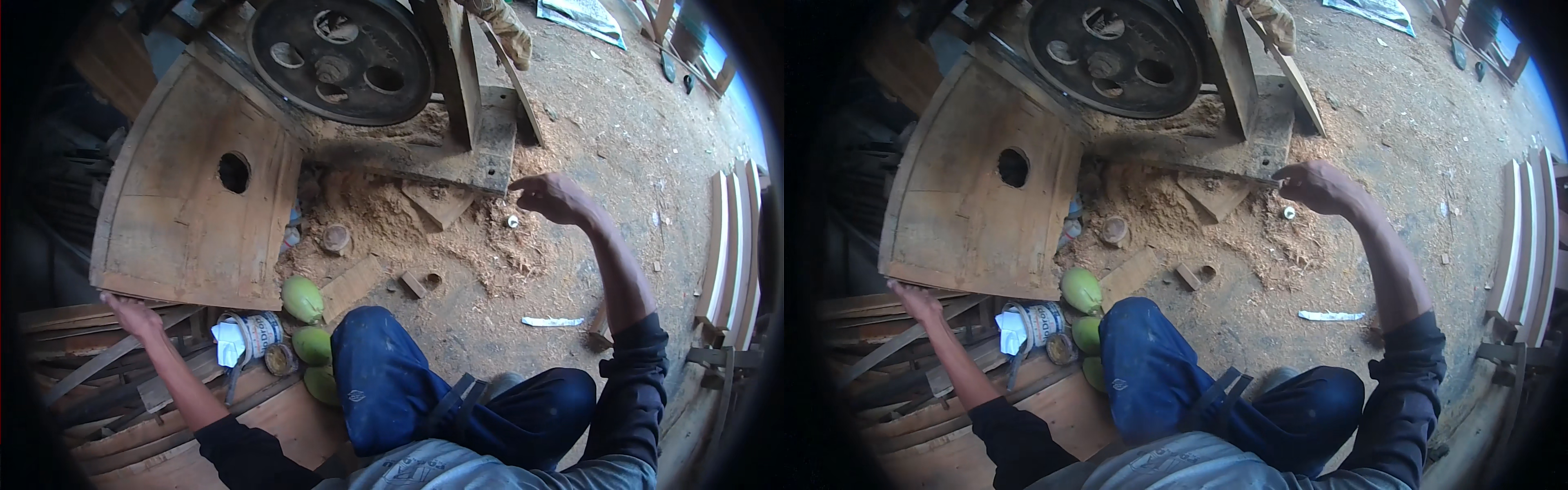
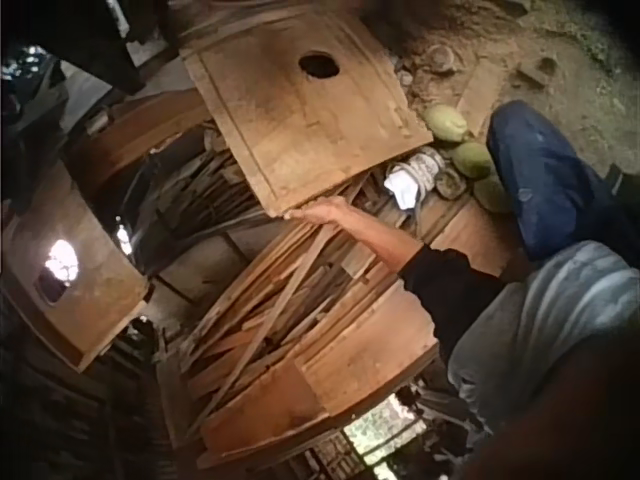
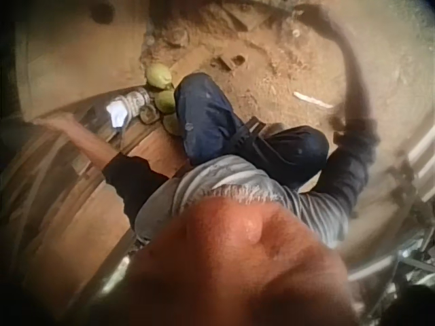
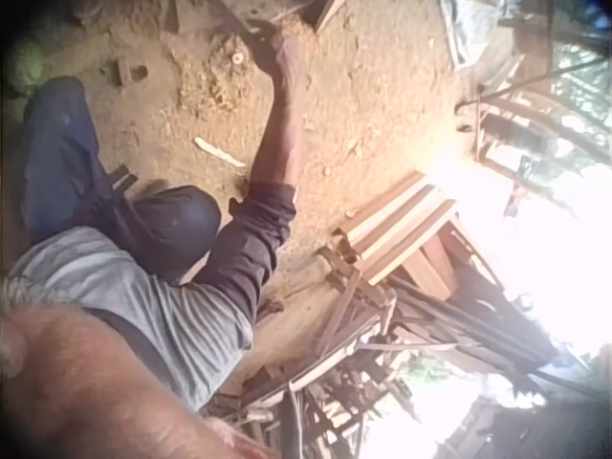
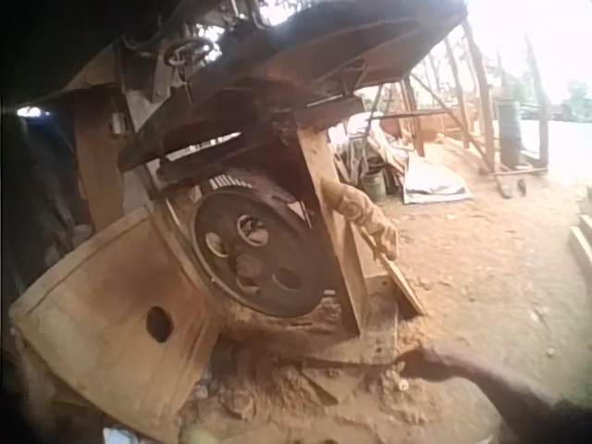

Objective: The person works on a bandsaw by removing a part of the machine, handling the saw blade, and then replacing the part.

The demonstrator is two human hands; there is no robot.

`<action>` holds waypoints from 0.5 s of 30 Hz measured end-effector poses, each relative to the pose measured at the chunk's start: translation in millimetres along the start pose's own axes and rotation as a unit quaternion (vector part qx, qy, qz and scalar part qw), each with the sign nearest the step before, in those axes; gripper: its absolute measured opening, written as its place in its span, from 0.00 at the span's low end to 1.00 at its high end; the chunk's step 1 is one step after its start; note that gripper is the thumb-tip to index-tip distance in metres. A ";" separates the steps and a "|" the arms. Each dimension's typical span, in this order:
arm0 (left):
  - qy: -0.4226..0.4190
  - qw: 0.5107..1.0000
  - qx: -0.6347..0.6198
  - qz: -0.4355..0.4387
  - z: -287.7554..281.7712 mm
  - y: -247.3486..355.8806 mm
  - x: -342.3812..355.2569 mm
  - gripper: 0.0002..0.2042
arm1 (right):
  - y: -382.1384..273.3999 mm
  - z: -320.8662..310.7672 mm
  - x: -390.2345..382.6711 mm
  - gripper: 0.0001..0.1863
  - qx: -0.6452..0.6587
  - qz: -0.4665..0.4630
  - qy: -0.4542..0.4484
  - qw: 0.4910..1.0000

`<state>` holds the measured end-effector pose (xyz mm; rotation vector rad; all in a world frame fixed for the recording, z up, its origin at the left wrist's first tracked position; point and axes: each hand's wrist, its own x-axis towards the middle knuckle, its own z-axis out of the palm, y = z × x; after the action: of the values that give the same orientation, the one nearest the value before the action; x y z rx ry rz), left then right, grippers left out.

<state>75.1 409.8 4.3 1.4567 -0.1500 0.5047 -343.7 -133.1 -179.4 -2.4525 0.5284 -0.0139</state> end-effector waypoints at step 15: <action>-0.108 0.962 -0.002 0.252 135.6 44.4 -139.3 0.26 | -63.8 384.4 80.7 0.23 -0.136 -0.043 -0.194 0.971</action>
<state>-39.4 246.5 6.5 1.4662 -0.7082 0.7539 -194.3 104.4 -461.6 -2.6451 0.2620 0.5229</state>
